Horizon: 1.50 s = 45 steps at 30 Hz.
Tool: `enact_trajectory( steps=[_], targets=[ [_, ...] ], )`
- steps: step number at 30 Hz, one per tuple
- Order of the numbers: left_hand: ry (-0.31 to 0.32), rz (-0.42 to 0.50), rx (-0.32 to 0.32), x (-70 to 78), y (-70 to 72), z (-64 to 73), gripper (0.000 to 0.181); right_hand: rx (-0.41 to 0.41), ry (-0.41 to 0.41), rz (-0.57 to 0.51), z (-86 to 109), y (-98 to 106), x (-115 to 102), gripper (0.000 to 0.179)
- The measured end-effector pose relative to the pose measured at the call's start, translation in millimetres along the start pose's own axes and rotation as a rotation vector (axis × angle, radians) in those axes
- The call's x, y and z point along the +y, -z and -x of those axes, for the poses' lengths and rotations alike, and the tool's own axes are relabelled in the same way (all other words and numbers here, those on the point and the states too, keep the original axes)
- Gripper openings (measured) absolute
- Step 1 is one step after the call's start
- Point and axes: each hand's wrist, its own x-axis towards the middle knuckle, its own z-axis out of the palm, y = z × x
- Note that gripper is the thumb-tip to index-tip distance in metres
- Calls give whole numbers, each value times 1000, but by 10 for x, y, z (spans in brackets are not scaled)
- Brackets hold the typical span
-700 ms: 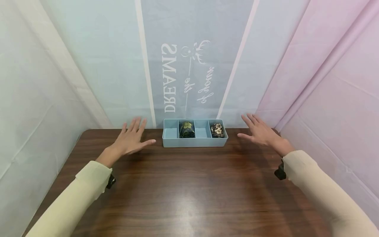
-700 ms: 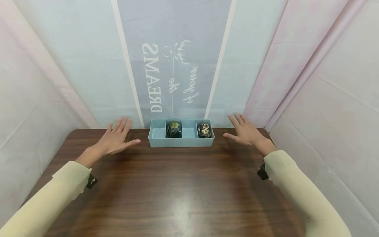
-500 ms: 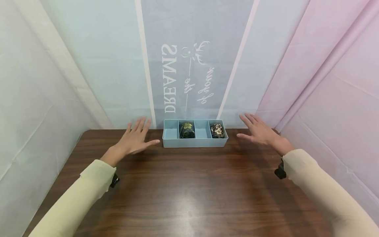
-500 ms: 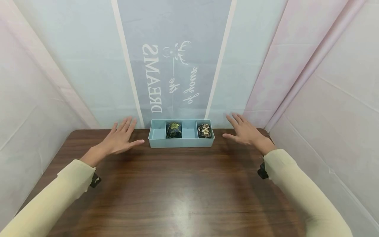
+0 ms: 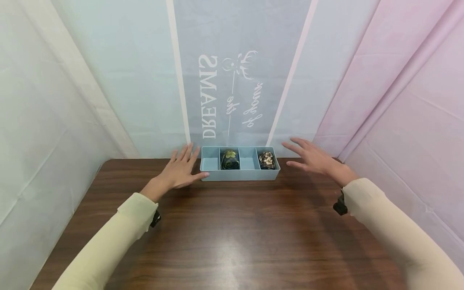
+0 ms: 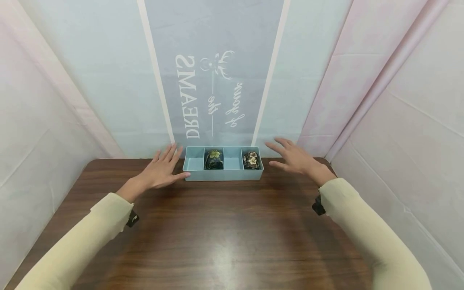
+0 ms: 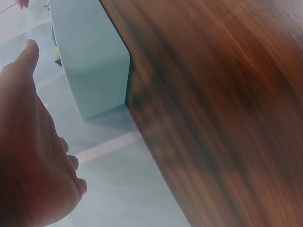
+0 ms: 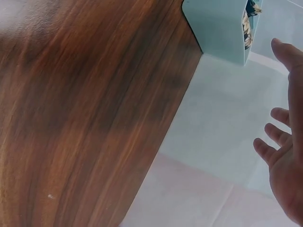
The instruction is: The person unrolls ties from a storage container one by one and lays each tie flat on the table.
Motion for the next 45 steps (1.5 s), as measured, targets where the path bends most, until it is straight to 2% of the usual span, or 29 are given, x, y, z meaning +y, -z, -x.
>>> enact_trajectory(
  steps=[13,20,29,36,45],
  targets=[
    [-38,-12,-1,267,-54,-122,106,-5,77,-18,-204,-27,-105,76],
    [-28,-22,5,301,-87,-183,107,-18,118,-17,-300,-55,-155,74],
    [-33,5,-1,340,-138,-239,104,-40,210,-25,-462,-59,-262,62],
    [-38,-1,-11,406,-177,-303,103,-78,187,-43,-542,-98,-317,59],
    [-40,6,-26,461,-229,-373,104,-91,207,-56,-604,-159,-362,50]
  ],
)
